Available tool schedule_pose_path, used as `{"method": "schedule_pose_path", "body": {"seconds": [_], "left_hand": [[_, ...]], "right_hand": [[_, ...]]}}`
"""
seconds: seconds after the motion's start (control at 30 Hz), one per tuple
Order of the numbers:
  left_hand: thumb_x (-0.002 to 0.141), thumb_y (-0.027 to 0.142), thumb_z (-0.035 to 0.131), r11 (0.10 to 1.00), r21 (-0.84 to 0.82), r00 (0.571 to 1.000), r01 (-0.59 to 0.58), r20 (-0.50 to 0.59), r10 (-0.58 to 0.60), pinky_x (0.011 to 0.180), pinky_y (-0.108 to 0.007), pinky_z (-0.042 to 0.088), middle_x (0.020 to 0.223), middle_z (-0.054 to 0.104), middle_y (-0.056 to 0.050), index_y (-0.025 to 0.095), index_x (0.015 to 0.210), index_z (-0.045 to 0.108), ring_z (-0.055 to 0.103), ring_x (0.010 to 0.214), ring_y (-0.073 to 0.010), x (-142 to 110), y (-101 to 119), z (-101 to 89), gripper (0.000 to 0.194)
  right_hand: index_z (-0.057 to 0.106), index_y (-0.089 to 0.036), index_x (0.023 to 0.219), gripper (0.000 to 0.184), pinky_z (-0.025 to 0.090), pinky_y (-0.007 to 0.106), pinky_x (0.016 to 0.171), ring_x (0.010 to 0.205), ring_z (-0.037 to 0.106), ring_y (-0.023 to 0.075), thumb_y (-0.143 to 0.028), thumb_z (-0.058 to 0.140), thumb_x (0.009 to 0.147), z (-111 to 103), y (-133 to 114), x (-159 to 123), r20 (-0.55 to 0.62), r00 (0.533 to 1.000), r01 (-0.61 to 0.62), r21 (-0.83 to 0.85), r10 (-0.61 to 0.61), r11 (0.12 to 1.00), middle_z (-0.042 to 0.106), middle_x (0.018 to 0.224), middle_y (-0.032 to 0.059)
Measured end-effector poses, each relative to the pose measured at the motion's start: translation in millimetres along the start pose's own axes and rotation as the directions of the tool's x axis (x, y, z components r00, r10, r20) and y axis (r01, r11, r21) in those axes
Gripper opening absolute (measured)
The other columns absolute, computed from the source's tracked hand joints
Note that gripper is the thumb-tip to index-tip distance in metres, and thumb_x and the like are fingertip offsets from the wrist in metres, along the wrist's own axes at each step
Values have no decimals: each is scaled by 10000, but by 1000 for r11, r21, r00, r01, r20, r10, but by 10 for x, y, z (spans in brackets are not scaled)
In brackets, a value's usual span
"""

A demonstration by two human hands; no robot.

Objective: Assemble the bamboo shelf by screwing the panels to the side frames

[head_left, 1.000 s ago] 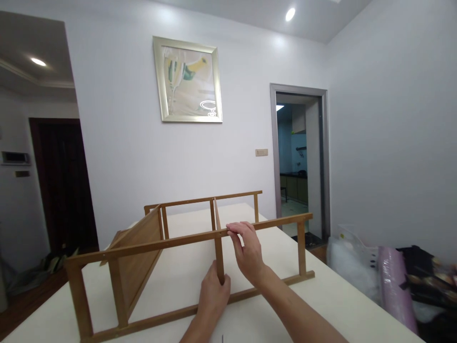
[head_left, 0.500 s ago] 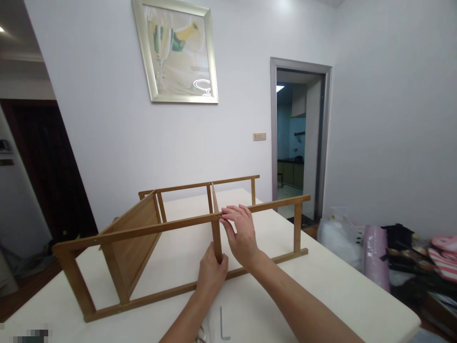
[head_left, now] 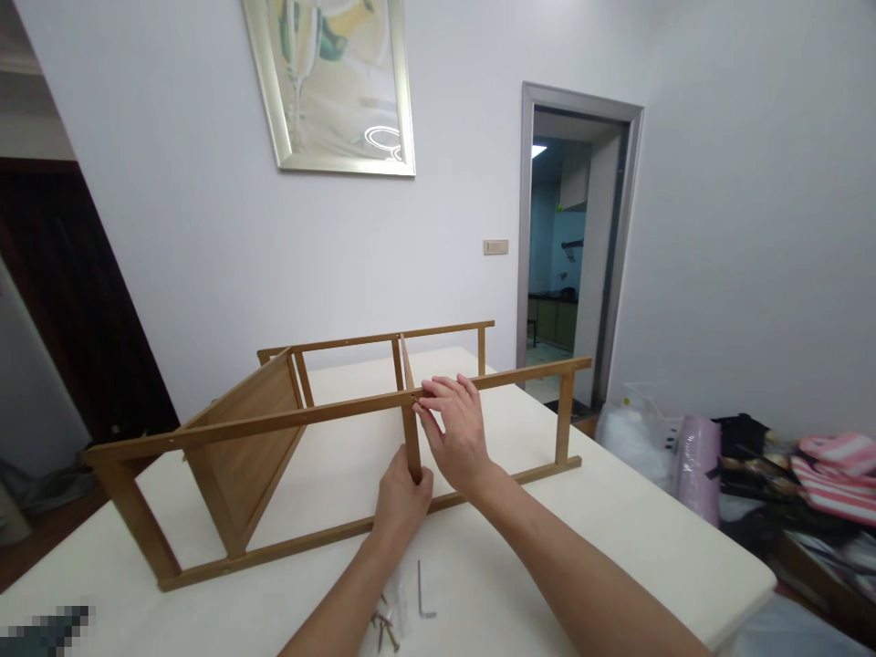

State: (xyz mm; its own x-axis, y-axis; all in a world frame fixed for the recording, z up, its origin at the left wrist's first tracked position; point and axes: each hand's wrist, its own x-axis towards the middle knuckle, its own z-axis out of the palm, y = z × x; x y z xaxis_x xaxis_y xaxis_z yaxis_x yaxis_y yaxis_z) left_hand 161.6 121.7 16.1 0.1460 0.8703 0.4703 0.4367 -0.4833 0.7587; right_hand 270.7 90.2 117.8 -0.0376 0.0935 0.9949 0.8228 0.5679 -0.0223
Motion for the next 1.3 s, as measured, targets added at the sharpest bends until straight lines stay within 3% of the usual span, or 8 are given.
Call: {"method": "schedule_pose_path", "body": {"seconds": [0.27,0.93,1.3], "left_hand": [[792,204,546,1000,-1,1000,6,2,-6,695,-277,454,884,679,-41,190,1060,569,616,778,-187,-3,17,-10,270],[794,170,554,1000,-13,1000,20,1,-20,664,-266,446,856,688,-42,192,1032,577,626,748,-182,20,-17,25,240],[779,138,552,999,-15,999,43,16,-43,691,-277,462,878,698,-55,186,1049,583,645,805,-200,18,46,-2,276]], "right_hand": [[583,-213,921,105,401,465,1032,1055,651,198,-116,596,882,11,-29,22,-37,999,25,-34,-26,999,731,1040,54],[589,-194,836,97,392,444,988,957,657,189,-118,564,890,-11,-155,154,28,1000,2,-156,2,988,724,925,53],[651,-204,963,115,381,477,1017,994,649,217,-156,561,911,-39,-153,141,70,996,61,-201,-47,978,716,1013,75]]}}
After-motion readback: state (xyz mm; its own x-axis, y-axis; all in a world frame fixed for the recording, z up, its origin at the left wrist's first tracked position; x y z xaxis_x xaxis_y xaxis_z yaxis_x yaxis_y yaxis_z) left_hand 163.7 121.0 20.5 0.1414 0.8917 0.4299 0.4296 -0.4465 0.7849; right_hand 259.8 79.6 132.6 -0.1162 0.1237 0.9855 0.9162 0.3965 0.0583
